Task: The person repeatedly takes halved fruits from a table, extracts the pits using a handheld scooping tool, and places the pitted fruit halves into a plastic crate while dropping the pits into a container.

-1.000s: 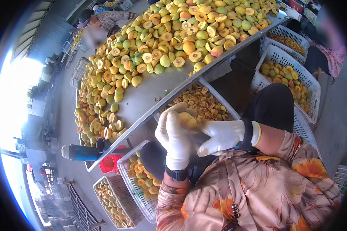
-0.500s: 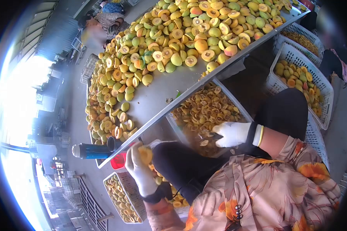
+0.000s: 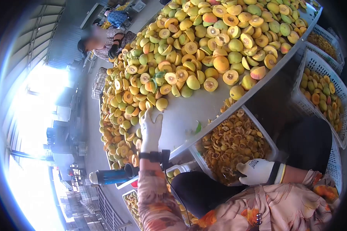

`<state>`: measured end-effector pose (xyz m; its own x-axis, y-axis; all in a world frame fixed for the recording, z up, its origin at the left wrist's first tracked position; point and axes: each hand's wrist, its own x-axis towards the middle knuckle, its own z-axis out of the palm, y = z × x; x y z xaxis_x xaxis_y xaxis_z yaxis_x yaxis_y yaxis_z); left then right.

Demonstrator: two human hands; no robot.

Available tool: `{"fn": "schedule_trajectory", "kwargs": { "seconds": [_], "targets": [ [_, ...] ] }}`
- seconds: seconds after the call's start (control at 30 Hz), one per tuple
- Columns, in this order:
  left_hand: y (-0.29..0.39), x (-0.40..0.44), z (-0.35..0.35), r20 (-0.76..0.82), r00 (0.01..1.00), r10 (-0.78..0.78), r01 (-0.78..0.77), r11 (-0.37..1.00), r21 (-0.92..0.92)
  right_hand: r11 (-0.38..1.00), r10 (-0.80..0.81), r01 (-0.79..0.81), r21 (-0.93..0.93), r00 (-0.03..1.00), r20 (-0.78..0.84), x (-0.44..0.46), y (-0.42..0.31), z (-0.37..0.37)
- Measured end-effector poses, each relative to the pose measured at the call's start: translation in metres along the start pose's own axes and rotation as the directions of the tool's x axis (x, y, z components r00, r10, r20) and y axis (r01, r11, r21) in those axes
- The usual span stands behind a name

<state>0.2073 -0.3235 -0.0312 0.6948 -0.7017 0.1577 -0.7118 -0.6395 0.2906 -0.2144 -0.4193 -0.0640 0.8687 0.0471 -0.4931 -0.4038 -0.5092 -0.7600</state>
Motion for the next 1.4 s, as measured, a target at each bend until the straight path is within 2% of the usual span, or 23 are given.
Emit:
{"fn": "schedule_trajectory", "kwargs": {
  "seconds": [0.07, 0.1, 0.13, 0.2, 0.3, 0.33, 0.4, 0.43, 0.47, 0.53, 0.57, 0.63, 0.77, 0.87, 0.97, 1.13, 1.2, 1.23, 1.27, 1.3, 1.33, 1.37, 1.4],
  "targets": [
    [0.003, 0.05, 0.031, 0.135, 0.984, -0.117, 0.115, 0.993, 0.024, 1.0, 0.001, -0.001, 0.016, 1.0, 0.009, 0.007, 0.004, 0.002],
    [-0.02, 0.07, 0.064, 0.072, 0.996, -0.059, 0.055, 0.997, 0.055, 1.0, -0.011, 0.012, -0.013, 0.999, 0.03, 0.009, 0.006, 0.002],
    [0.008, 0.07, 0.067, -0.011, 0.989, -0.15, 0.15, 0.979, 0.135, 1.0, -0.006, 0.006, -0.005, 0.999, 0.032, 0.01, 0.006, -0.001],
    [0.002, 0.082, 0.086, -0.094, 0.989, -0.11, 0.129, 0.965, 0.228, 1.0, 0.003, -0.004, 0.018, 0.999, 0.042, 0.009, 0.003, -0.003],
    [-0.007, 0.078, 0.076, -0.044, 0.988, -0.147, 0.149, 0.987, 0.061, 1.0, 0.006, -0.006, 0.025, 1.0, -0.022, 0.007, 0.0, -0.006],
    [-0.012, 0.069, 0.07, 0.021, 0.98, -0.199, 0.199, 0.959, -0.201, 1.0, 0.012, -0.011, 0.027, 0.999, -0.049, 0.005, -0.003, -0.009],
    [0.012, 0.032, 0.03, 0.179, 0.953, -0.243, 0.3, 0.695, -0.653, 0.997, -0.046, 0.056, 0.047, 0.981, -0.189, 0.006, 0.0, -0.006],
    [0.031, 0.005, 0.01, 0.179, 0.959, -0.221, 0.273, 0.547, -0.791, 0.997, -0.065, 0.076, 0.032, 0.958, -0.279, 0.01, 0.004, -0.001],
    [0.028, -0.017, 0.002, 0.211, 0.974, -0.083, 0.226, 0.429, -0.874, 0.995, -0.083, 0.094, 0.013, 0.927, -0.365, 0.013, 0.009, 0.005],
    [0.044, -0.066, -0.014, 0.331, 0.943, 0.039, 0.33, 0.026, -0.944, 0.978, -0.148, 0.203, 0.053, 0.845, -0.514, 0.01, -0.002, 0.002],
    [0.055, -0.089, -0.018, 0.325, 0.944, 0.054, 0.329, -0.087, -0.94, 0.962, -0.211, 0.272, 0.015, 0.778, -0.592, 0.003, -0.019, -0.005],
    [0.087, -0.136, -0.029, 0.344, 0.932, 0.116, 0.363, -0.323, -0.874, 0.964, -0.192, 0.262, 0.038, 0.791, -0.581, -0.002, -0.039, -0.005],
    [0.133, -0.2, -0.029, 0.292, 0.954, 0.069, 0.297, -0.333, -0.895, 0.898, -0.335, 0.44, -0.032, 0.633, -0.698, -0.009, -0.066, 0.009],
    [0.159, -0.232, -0.041, 0.236, 0.968, 0.089, 0.253, -0.342, -0.905, 0.923, -0.3, 0.385, -0.019, 0.686, -0.663, -0.032, -0.083, 0.015],
    [0.17, -0.251, -0.05, 0.178, 0.977, 0.116, 0.207, -0.327, -0.922, 0.889, -0.389, 0.449, -0.091, 0.635, -0.668, -0.043, -0.084, 0.029],
    [0.184, -0.271, -0.053, 0.101, 0.993, 0.056, 0.113, -0.331, -0.937, 0.928, -0.291, 0.371, 0.039, 0.786, -0.546, -0.068, -0.101, 0.032],
    [0.188, -0.277, -0.053, 0.061, 0.998, 0.028, 0.067, -0.292, -0.954, 0.962, -0.265, 0.255, -0.095, 0.8, -0.538, -0.068, -0.101, 0.037],
    [0.192, -0.28, -0.053, 0.039, 0.999, -0.002, 0.037, -0.272, -0.961, 0.878, -0.229, 0.393, 0.274, 0.846, -0.482, -0.064, -0.099, 0.04],
    [0.196, -0.283, -0.054, 0.016, 0.999, -0.034, 0.007, -0.251, -0.968, 0.657, -0.223, 0.446, 0.608, 0.885, -0.409, -0.056, -0.095, 0.044],
    [0.199, -0.285, -0.054, 0.0, 0.997, -0.075, -0.015, -0.199, -0.98, 0.338, -0.248, 0.401, 0.852, 0.911, -0.33, -0.047, -0.09, 0.05],
    [0.203, -0.286, -0.053, -0.017, 0.993, -0.116, -0.034, -0.146, -0.989, -0.027, -0.301, 0.262, 0.965, 0.918, -0.258, -0.04, -0.088, 0.053],
    [0.205, -0.288, -0.053, -0.035, 0.987, -0.157, -0.049, -0.091, -0.995, -0.376, -0.372, 0.055, 0.925, 0.905, -0.205, -0.034, -0.086, 0.057],
    [0.206, -0.288, -0.053, -0.046, 0.978, -0.202, -0.055, -0.039, -0.998, -0.666, -0.468, -0.258, 0.7, 0.875, -0.123, -0.031, -0.082, 0.059]
  ]
}}
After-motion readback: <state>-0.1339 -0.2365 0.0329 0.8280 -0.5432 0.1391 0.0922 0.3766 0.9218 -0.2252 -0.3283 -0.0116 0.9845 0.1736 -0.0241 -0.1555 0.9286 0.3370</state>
